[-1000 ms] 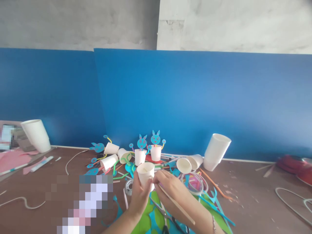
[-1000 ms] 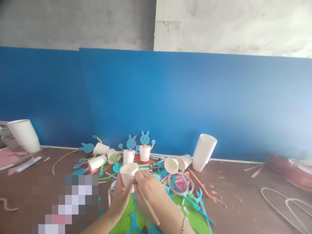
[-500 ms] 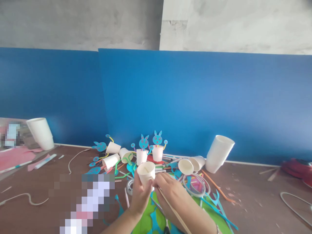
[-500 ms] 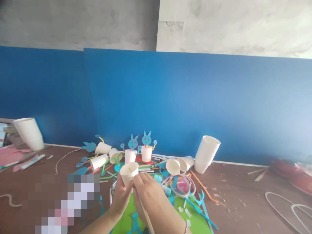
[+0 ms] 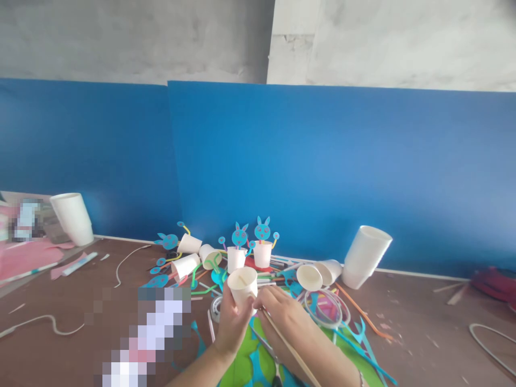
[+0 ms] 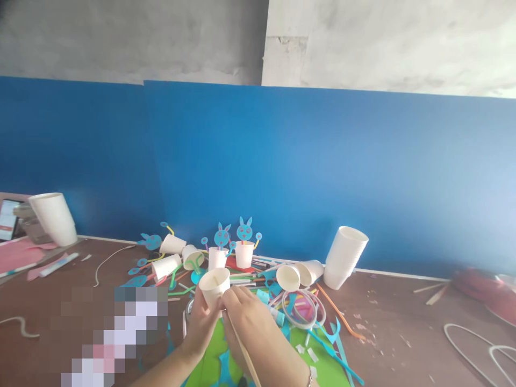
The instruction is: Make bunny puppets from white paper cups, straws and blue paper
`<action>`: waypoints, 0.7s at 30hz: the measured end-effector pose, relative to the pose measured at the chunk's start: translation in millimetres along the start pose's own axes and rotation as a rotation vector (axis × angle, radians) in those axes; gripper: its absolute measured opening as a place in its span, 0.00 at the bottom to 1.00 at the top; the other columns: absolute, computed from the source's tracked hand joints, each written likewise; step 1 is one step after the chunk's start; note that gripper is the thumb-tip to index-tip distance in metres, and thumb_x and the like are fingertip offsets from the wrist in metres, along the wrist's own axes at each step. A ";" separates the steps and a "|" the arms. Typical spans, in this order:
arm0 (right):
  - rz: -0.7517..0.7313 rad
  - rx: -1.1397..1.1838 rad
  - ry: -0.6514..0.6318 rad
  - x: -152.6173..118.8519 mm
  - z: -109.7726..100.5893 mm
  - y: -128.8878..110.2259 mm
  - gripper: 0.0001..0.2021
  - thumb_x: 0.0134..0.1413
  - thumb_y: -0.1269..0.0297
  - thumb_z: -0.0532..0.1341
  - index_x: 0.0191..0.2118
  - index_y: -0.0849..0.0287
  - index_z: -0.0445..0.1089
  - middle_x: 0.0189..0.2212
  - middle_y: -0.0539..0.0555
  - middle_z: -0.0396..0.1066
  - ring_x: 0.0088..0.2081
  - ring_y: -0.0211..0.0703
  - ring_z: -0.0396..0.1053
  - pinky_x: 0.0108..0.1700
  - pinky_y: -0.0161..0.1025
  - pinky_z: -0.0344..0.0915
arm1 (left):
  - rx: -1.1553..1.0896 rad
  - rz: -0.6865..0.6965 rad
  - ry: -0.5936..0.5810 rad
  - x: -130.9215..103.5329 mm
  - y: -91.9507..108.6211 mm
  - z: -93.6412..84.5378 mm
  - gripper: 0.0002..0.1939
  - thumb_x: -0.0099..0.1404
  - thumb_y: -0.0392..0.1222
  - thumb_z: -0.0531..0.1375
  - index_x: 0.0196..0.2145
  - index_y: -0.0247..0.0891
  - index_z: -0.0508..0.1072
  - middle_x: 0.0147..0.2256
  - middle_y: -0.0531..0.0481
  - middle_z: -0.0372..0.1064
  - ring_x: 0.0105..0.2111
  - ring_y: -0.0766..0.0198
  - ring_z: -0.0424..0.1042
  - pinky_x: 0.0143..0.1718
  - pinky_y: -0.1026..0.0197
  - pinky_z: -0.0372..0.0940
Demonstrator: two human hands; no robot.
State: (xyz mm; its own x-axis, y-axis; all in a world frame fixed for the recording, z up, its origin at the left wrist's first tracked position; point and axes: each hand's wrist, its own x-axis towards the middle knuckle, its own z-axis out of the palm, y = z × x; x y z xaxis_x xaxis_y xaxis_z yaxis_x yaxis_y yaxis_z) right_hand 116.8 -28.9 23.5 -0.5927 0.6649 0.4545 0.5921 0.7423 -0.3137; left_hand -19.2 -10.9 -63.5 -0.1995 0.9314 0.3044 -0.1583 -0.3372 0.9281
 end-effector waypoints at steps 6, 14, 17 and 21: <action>-0.007 0.018 -0.023 -0.8 1.1 2.2 0.08 0.59 0.77 0.50 0.36 0.58 0.62 0.34 0.55 0.69 0.37 0.46 0.67 0.37 0.40 0.64 | 0.019 0.016 -0.005 0.9 -4.4 -1.2 0.27 0.60 0.53 0.61 0.53 0.40 0.61 0.46 0.44 0.71 0.46 0.52 0.71 0.46 0.55 0.65; 0.038 0.070 0.080 0.2 11.2 4.8 0.09 0.57 0.76 0.49 0.32 0.57 0.62 0.30 0.54 0.68 0.33 0.44 0.67 0.33 0.38 0.61 | 0.016 0.026 0.003 0.8 -1.2 -0.6 0.25 0.61 0.54 0.61 0.51 0.40 0.63 0.44 0.45 0.72 0.45 0.52 0.72 0.46 0.55 0.65; 0.091 0.121 0.082 1.9 7.9 0.7 0.09 0.58 0.75 0.49 0.32 0.57 0.63 0.29 0.53 0.69 0.32 0.43 0.67 0.33 0.37 0.62 | -0.015 -0.002 0.020 0.8 -2.6 -1.4 0.25 0.60 0.53 0.62 0.50 0.41 0.63 0.45 0.45 0.72 0.45 0.52 0.72 0.45 0.55 0.66; 0.202 0.214 0.101 4.2 7.5 -2.9 0.08 0.57 0.75 0.50 0.31 0.58 0.64 0.29 0.53 0.69 0.31 0.43 0.68 0.33 0.37 0.62 | -0.082 -0.034 0.042 2.4 -4.7 -2.3 0.27 0.58 0.52 0.64 0.51 0.41 0.62 0.45 0.44 0.72 0.46 0.52 0.71 0.45 0.55 0.66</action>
State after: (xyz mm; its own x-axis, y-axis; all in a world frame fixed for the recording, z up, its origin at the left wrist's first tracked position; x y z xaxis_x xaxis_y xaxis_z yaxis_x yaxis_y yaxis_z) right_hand 108.6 -27.7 20.1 -0.4111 0.7969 0.4427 0.5574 0.6040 -0.5697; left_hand -21.2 -7.4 -67.6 -0.2324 0.9365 0.2625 -0.2442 -0.3175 0.9163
